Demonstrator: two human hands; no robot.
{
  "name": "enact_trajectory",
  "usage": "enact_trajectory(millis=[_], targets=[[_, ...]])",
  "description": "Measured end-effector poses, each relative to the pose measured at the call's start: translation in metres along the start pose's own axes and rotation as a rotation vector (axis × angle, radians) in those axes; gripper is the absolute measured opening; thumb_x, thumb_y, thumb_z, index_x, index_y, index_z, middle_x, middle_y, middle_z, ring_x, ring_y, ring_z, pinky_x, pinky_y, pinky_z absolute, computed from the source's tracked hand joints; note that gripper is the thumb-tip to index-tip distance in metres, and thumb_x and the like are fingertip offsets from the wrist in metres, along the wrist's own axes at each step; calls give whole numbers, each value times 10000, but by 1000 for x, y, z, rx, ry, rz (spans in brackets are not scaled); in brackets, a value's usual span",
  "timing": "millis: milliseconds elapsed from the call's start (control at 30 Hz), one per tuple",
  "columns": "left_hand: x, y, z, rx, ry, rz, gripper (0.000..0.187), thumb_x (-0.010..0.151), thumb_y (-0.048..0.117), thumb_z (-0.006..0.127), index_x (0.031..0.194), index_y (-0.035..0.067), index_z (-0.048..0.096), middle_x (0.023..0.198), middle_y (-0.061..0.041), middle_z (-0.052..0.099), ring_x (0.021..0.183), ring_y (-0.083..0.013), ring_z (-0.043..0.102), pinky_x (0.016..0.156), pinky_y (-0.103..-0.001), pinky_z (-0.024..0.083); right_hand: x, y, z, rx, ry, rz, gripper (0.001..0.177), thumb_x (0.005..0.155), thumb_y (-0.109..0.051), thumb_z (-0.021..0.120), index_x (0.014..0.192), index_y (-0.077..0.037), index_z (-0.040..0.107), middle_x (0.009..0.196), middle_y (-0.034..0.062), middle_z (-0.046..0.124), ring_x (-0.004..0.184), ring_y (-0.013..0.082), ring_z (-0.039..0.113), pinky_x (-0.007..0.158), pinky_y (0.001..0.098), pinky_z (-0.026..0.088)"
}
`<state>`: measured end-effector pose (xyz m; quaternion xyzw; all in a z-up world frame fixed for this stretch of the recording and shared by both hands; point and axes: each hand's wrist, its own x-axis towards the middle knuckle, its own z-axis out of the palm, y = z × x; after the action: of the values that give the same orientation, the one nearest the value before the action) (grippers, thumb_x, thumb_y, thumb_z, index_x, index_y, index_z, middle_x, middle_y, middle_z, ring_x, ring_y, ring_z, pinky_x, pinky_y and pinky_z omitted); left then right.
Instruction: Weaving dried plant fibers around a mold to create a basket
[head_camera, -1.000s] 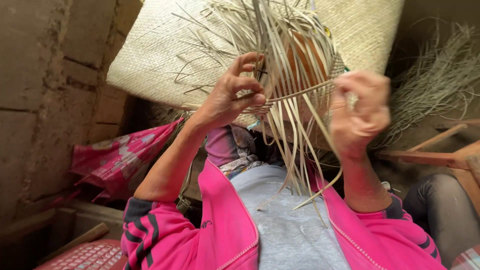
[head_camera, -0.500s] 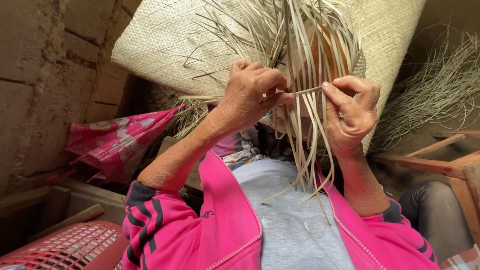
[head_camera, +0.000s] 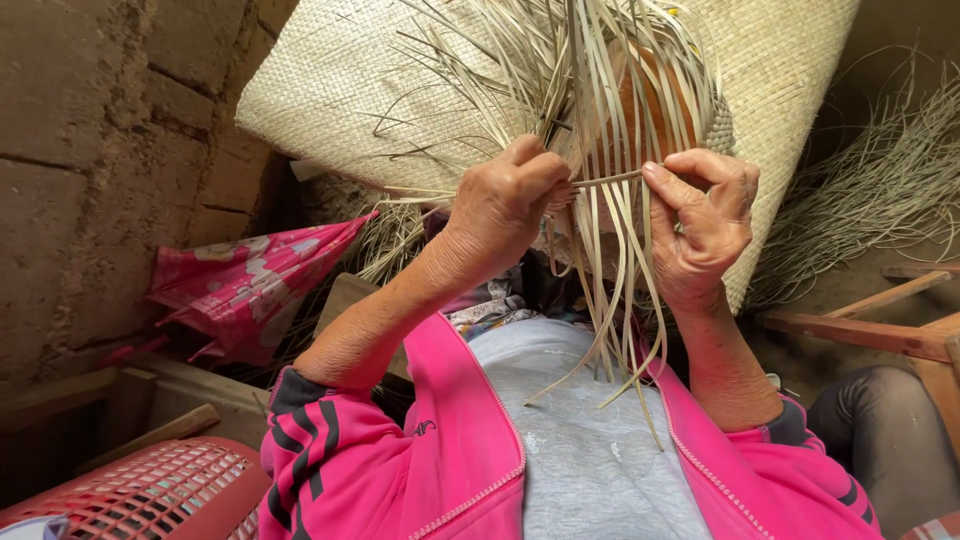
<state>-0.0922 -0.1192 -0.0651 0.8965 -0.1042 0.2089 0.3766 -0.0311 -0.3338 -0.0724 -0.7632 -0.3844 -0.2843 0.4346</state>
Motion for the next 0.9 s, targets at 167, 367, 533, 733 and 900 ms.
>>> enact_trajectory(millis=[167, 367, 533, 733, 900], targets=[[0, -22, 8, -501, 4, -143, 84, 943, 100, 753, 914, 133, 680, 813, -3, 574, 716, -121, 632, 676, -298, 546, 1, -2, 2, 4, 16, -20, 109, 1020, 10, 751, 1104, 11, 822, 1121, 191, 638, 1052, 347, 551, 886, 431, 519], [5, -34, 16, -852, 17, -184, 99, 930, 131, 786, 910, 63, 716, 737, -11, 588, 663, -75, 662, 617, -218, 560, 6, -15, -8, 230, 27, 154, 128, 1024, 102, 696, 1127, 49, 751, 1146, 222, 616, 1089, 315, 567, 956, 424, 518], [1, -31, 9, -754, -70, -132, 250, 1005, 169, 723, 1213, 97, 605, 782, 55, 469, 639, -27, 443, 593, -183, 358, -21, 32, -52, 10, -189, 156, 548, 1006, -9, 705, 1478, 1, 427, 1434, 241, 375, 1379, 403, 430, 1228, 518, 396], [-2, -39, 28, -852, 33, -36, 352, 980, 104, 755, 1306, 71, 624, 740, -22, 609, 612, -59, 603, 606, -206, 509, -19, 42, -9, -272, -129, -252, 685, 1000, -517, 711, 1468, -53, 525, 1356, 243, 473, 1298, 394, 416, 1092, 526, 329], [-1, -37, 28, -813, 55, -2, 314, 990, 124, 739, 1283, 80, 636, 728, -5, 567, 605, -54, 514, 588, -221, 476, 16, 15, 5, -137, -91, -397, 188, 986, -101, 811, 1169, -61, 827, 1109, 109, 669, 1028, 286, 552, 914, 466, 447]])
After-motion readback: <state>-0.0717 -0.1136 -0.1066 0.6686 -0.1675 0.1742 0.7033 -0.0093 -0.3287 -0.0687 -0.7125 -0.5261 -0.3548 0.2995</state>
